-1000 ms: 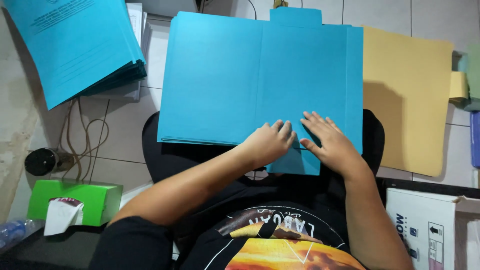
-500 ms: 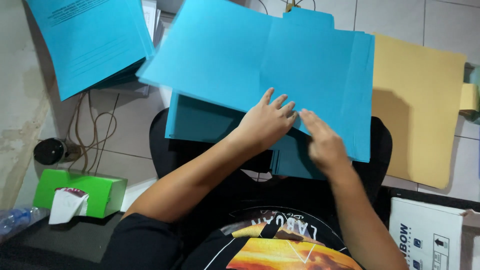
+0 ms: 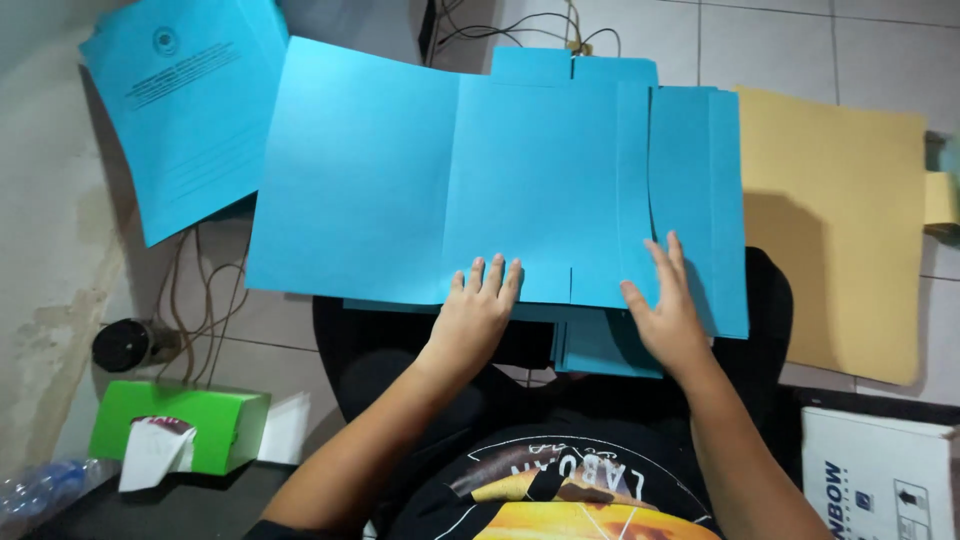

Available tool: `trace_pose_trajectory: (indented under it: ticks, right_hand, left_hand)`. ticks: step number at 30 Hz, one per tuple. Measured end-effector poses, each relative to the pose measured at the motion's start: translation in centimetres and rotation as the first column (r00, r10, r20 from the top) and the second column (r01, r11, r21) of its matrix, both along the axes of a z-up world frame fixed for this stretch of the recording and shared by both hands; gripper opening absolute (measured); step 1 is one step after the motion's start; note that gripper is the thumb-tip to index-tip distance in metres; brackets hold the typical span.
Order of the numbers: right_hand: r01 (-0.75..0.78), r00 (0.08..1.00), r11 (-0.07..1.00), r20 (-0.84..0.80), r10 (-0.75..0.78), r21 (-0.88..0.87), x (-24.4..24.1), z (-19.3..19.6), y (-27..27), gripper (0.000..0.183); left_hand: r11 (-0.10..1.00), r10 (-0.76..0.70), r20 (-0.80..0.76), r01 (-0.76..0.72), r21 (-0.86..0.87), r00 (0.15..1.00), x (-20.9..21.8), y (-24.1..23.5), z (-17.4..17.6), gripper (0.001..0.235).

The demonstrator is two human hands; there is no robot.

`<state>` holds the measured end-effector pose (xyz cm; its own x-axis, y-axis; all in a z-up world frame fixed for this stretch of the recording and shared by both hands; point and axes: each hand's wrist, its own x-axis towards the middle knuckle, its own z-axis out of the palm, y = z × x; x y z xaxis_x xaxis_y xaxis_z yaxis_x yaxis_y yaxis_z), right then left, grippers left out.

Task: The person sits cross-legged and repeatedly folds light blue sheets of paper in half by hand. They smooth the creases with their palms and stack the folded sheets on top of the existing pile.

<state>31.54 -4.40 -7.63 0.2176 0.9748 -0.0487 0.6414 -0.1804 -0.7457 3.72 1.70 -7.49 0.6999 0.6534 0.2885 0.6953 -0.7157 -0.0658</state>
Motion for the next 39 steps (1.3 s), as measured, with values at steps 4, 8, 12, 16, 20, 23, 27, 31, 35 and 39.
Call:
trace_pose_trajectory:
  ticks: [4, 8, 12, 16, 20, 23, 27, 31, 35, 39]
  right_hand:
    - [0.188, 0.825, 0.982, -0.545, -0.151, 0.012, -1.6, 2.6, -0.7, 0.076]
    - [0.062, 0.932, 0.995, -0.353, -0.085, -0.074, -4.6, 4.1, -1.4, 0.095]
    - [-0.284, 0.952, 0.944, 0.07, 0.299, -0.167, -4.3, 0.2, -1.8, 0.064]
    - [-0.256, 0.886, 0.946, 0.344, 0.312, -0.199, -2.8, -1.9, -1.1, 0.062]
    - [-0.277, 0.735, 0.947, 0.598, 0.32, -0.166, -1.3, -3.7, 2.4, 0.064]
    - [-0.294, 0.681, 0.952, 0.682, 0.267, -0.079, 0.8, -5.6, 6.5, 0.066]
    - [-0.328, 0.679, 0.945, 0.691, 0.249, -0.019, 2.2, -6.2, 9.0, 0.064]
    - [-0.324, 0.693, 0.944, 0.664, 0.281, -0.062, 0.8, -4.6, 6.0, 0.065]
    - [-0.337, 0.68, 0.937, 0.664, 0.31, -0.092, -0.2, -3.6, 4.0, 0.067]
    - [-0.341, 0.628, 0.937, 0.726, 0.281, -0.068, 1.3, -5.1, 8.1, 0.067]
  left_hand:
    - [0.998, 0.049, 0.07, -0.051, 0.028, 0.996, 2.8, -0.8, 0.1, 0.052]
    - [0.986, -0.079, 0.024, 0.082, -0.147, 0.997, 5.8, -0.6, -0.4, 0.07]
    - [0.972, -0.167, -0.049, 0.156, -0.174, 0.985, 6.9, -0.1, -2.5, 0.073]
    - [0.969, -0.202, 0.033, 0.204, -0.139, 0.979, 6.5, -0.2, -5.2, 0.069]
    - [0.947, -0.274, 0.067, 0.282, -0.157, 0.959, 6.5, -0.2, -5.0, 0.078]
    - [0.926, -0.329, 0.054, 0.333, -0.177, 0.943, 6.6, 0.4, -4.7, 0.079]
    - [0.933, -0.303, 0.045, 0.306, -0.19, 0.952, 6.8, 0.5, -5.1, 0.079]
    - [0.946, -0.256, 0.079, 0.266, -0.184, 0.963, 7.1, -0.1, -5.0, 0.08]
    - [0.927, -0.262, 0.101, 0.279, -0.25, 0.96, 7.2, 0.0, -5.5, 0.083]
    - [0.904, -0.276, 0.102, 0.295, -0.31, 0.956, 7.1, 0.0, -4.8, 0.089]
